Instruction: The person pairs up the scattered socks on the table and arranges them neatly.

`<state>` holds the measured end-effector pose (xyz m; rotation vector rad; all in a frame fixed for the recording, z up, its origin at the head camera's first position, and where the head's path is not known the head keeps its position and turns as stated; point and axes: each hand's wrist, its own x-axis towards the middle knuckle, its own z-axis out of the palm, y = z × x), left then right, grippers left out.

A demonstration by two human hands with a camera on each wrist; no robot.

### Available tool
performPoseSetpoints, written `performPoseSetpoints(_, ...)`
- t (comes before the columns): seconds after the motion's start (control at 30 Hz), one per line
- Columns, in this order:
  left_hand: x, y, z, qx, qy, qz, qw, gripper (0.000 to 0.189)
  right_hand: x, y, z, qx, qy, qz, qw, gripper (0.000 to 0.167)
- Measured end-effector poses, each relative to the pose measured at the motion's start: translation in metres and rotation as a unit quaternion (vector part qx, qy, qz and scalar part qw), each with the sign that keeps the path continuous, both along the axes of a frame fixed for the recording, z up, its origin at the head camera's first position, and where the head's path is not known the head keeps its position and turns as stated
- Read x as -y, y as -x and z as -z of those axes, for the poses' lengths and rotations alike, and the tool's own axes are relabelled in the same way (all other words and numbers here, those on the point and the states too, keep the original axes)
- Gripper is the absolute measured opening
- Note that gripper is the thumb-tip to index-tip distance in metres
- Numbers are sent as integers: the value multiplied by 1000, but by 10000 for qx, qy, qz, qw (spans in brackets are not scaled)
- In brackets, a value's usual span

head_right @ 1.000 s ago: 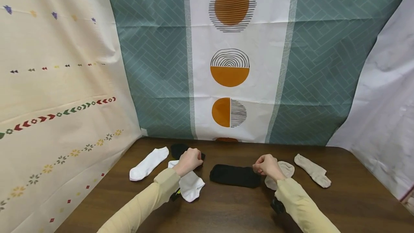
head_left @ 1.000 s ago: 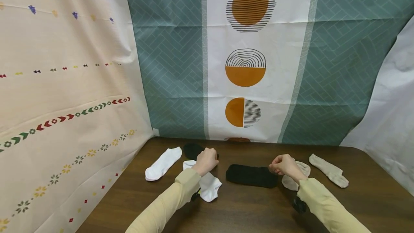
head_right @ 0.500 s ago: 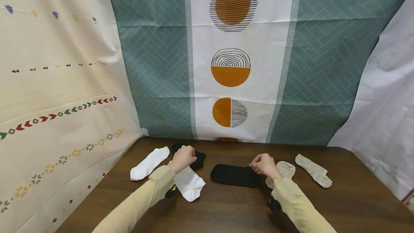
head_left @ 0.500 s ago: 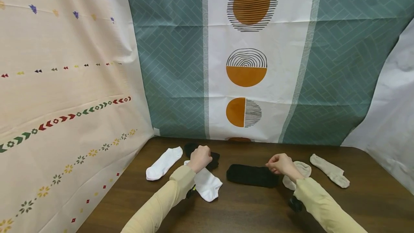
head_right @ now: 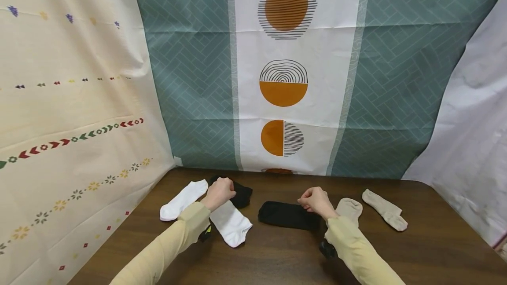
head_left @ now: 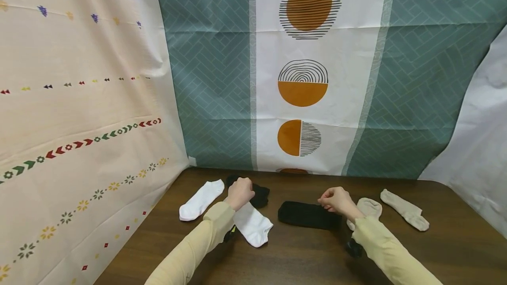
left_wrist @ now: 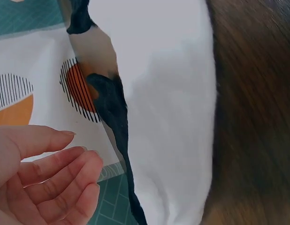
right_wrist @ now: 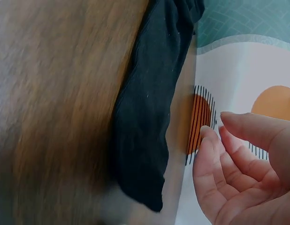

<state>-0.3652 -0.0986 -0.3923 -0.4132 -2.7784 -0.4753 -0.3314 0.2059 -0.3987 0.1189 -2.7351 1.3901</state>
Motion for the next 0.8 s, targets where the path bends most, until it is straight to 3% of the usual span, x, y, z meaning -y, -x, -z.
performPoseSetpoints(0.3,8,1,-2,126,-9,-146,9998,19,10,3,0,-132,-17,-93,9999,9)
performPoseSetpoints(0.53,18,2,1,168,-166,-247,9994,30,20,2,1,-86,67,-196,9997,9)
performPoseSetpoints(0.8,26,2,1,258,-222,-373,9987,24,33,4,2,-99,210,-235,9995,9)
